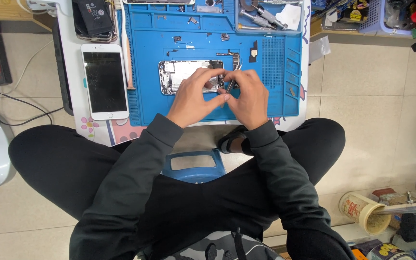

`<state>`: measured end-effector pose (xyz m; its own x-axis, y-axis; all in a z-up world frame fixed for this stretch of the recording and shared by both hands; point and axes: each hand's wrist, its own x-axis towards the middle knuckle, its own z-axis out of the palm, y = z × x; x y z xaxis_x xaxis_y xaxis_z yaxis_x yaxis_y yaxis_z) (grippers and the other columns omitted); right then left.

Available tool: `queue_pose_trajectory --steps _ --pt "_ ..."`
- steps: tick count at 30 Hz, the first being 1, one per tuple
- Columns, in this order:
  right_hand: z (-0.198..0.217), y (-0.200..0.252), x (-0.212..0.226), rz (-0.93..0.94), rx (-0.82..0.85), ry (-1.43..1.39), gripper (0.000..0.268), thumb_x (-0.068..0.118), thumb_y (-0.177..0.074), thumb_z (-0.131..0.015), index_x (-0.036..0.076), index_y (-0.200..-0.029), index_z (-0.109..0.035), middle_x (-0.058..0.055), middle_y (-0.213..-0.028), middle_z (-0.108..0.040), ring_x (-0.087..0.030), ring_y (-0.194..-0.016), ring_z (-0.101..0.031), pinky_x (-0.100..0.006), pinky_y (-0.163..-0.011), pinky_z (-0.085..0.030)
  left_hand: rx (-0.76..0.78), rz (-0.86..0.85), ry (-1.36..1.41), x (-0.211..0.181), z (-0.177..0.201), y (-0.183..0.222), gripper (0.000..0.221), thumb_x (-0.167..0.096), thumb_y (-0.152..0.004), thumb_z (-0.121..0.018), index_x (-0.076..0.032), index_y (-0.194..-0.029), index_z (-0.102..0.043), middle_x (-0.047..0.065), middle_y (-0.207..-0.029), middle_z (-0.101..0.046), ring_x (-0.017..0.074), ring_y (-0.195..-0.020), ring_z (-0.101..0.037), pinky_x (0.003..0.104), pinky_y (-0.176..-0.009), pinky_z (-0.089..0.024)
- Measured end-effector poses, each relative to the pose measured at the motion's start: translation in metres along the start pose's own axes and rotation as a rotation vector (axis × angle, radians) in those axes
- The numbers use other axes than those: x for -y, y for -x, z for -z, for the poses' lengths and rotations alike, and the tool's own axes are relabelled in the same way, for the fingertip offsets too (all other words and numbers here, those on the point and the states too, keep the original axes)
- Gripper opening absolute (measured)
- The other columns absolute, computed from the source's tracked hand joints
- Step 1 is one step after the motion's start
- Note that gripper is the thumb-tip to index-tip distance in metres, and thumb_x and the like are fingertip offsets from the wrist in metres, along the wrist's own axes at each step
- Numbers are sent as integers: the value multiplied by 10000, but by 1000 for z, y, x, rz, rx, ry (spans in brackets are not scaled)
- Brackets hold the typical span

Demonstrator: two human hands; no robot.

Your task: A person is repairing a mobile phone by manipulating internal components with tools like tweezers and a screwdriver.

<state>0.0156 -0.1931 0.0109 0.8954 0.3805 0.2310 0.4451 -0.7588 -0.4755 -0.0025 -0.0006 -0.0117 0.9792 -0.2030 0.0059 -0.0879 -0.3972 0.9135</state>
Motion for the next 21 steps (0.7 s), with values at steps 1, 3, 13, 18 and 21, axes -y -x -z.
queue_pose_trajectory --steps 1,3,13,18,21 --pt "-1 1 -1 0 1 -1 318 146 -869 -920 207 -1071 -682 13 -996 -759 -227 -994 -670 -397 -782 -585 0 1 0 2 -1 0 613 -367 -906 -845 -231 -1462 -625 40 -1331 -649 225 -1029 -712 410 -901 -468" --pt "-2 2 -3 24 -10 -7 279 127 -887 -909 196 -1055 -697 -4 -993 -769 -229 -993 -664 -380 -778 -570 -38 -16 46 7 -3 -1 606 -365 -900 -850 -222 -1448 -635 35 -1313 -661 221 -1037 -717 423 -899 -490" --pt "8 -8 2 22 -3 -19 273 121 -869 -926 183 -993 -690 -3 -979 -780 -223 -965 -670 -363 -768 -561 -47 7 196 3 6 -8 482 -438 -1165 -403 -106 -1387 -672 162 -1210 -703 363 -1039 -733 456 -889 -552" --pt "8 -10 1 11 4 -26 271 158 -868 -935 200 -983 -692 17 -991 -792 -208 -952 -679 -347 -765 -559 -57 10 181 4 5 -8 517 -470 -1168 -378 -107 -1369 -685 159 -1181 -713 343 -1019 -729 453 -871 -556" --pt "11 -12 6 -2 -1 -47 261 124 -863 -933 177 -970 -701 -13 -962 -795 -232 -913 -681 -362 -750 -550 -45 6 183 -7 11 -6 597 -473 -1171 -294 -53 -1376 -667 214 -1204 -700 416 -1054 -712 492 -895 -548"
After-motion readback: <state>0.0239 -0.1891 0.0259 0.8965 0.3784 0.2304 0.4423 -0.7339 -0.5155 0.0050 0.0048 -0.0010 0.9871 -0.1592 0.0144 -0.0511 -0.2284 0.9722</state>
